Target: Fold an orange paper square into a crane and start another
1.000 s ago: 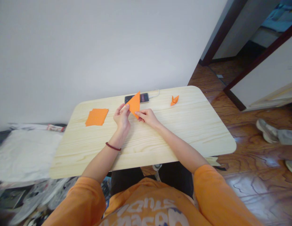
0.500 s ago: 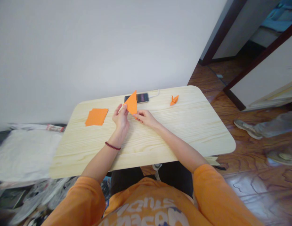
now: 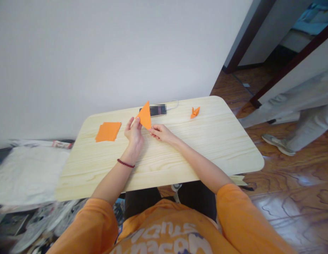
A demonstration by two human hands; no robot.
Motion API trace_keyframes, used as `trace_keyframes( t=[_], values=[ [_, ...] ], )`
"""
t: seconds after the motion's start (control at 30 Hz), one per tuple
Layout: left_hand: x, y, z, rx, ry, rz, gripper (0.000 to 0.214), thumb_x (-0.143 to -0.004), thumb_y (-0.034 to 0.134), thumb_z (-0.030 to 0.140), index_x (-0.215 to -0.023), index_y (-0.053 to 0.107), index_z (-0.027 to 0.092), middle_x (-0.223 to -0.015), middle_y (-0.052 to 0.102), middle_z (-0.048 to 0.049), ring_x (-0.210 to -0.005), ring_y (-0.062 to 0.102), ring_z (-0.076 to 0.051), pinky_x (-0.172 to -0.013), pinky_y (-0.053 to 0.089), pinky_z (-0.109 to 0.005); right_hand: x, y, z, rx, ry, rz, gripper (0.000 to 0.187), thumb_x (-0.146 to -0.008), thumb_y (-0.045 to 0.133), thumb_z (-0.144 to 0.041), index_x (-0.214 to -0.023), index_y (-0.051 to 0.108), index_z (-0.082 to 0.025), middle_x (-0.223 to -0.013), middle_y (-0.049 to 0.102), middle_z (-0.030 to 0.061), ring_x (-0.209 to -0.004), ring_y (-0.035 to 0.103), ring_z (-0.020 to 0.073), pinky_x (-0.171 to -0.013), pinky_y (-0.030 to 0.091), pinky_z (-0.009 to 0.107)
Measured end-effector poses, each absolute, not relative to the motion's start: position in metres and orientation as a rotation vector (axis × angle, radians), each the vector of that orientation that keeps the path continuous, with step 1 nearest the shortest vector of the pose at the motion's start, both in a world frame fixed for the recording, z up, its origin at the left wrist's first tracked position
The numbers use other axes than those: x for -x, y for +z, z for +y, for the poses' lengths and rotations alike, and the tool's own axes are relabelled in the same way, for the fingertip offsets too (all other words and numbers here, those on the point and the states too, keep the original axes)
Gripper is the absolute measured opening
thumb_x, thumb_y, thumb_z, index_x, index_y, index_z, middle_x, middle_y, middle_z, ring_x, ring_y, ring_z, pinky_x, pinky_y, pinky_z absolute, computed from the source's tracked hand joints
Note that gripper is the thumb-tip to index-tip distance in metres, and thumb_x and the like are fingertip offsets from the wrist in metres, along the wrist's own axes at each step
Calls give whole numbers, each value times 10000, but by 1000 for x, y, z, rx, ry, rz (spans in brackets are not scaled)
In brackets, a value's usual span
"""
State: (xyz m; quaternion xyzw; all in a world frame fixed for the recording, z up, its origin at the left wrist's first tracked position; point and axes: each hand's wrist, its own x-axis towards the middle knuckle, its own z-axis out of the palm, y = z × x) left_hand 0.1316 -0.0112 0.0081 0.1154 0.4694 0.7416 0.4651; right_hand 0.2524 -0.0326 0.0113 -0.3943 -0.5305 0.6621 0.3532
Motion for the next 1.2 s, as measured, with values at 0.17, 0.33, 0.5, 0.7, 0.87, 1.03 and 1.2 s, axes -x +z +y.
trace_keyframes(
  t=[0.17, 0.33, 0.5, 0.7, 0.87, 1.03, 1.2],
  values=[
    [-127, 9, -9, -250, 1858, 1152, 271, -748, 674, 80, -984, 566, 156, -849, 693, -46, -833, 680, -118, -845, 529, -265, -260, 13, -32, 975, 1792, -1495, 297, -731, 646, -414, -661, 504, -162, -530, 445, -72, -401, 328, 20, -364, 196, 170],
    [-128, 8, -9, -265, 1852, 1108, 264, -719, 692, 81, -939, 568, 158, -801, 685, -26, -774, 670, -102, -820, 525, -258, -264, 7, -22, 1085, 1575, -1290, 318, -688, 655, -444, -657, 486, -177, -541, 476, -64, -425, 367, 34, -375, 225, 171],
    [-143, 6, -18, -414, 1765, 1074, 318, -633, 763, 157, -909, 605, 147, -679, 650, 17, -715, 654, -105, -795, 510, -264, -266, 1, -11, 1071, 1411, -1082, 394, -596, 714, -504, -760, 575, -172, -706, 604, -9, -600, 522, 83, -532, 412, 201],
    [-148, 8, -25, -607, 1653, 1045, 340, -606, 768, 221, -910, 635, 146, -662, 652, 4, -659, 635, -108, -732, 501, -261, -270, 0, -8, 1051, 1326, -903, 372, -552, 736, -455, -741, 581, -176, -743, 628, 5, -694, 566, 120, -663, 462, 246],
    [-140, 13, -21, -869, 1455, 1098, 324, -576, 776, 170, -881, 675, 128, -676, 670, -33, -644, 624, -115, -702, 489, -242, -275, 3, -7, 1113, 1284, -961, 272, -571, 693, -394, -687, 564, -184, -688, 607, -9, -686, 556, 129, -668, 446, 258],
    [-138, 9, -18, -890, 1413, 1109, 453, -540, 818, 241, -952, 663, 133, -756, 716, -67, -669, 660, -155, -680, 503, -270, -273, 5, -9, 1113, 1362, -1103, 213, -536, 688, -333, -610, 571, -171, -597, 576, -20, -609, 504, 112, -610, 385, 243],
    [-138, 10, -18, -777, 1485, 1119, 429, -504, 822, 194, -893, 650, 142, -652, 690, -23, -583, 635, -130, -626, 492, -247, -271, 7, -12, 1161, 1392, -1136, 189, -555, 649, -321, -572, 527, -178, -520, 502, -48, -508, 397, 80, -509, 275, 224]
  ],
)
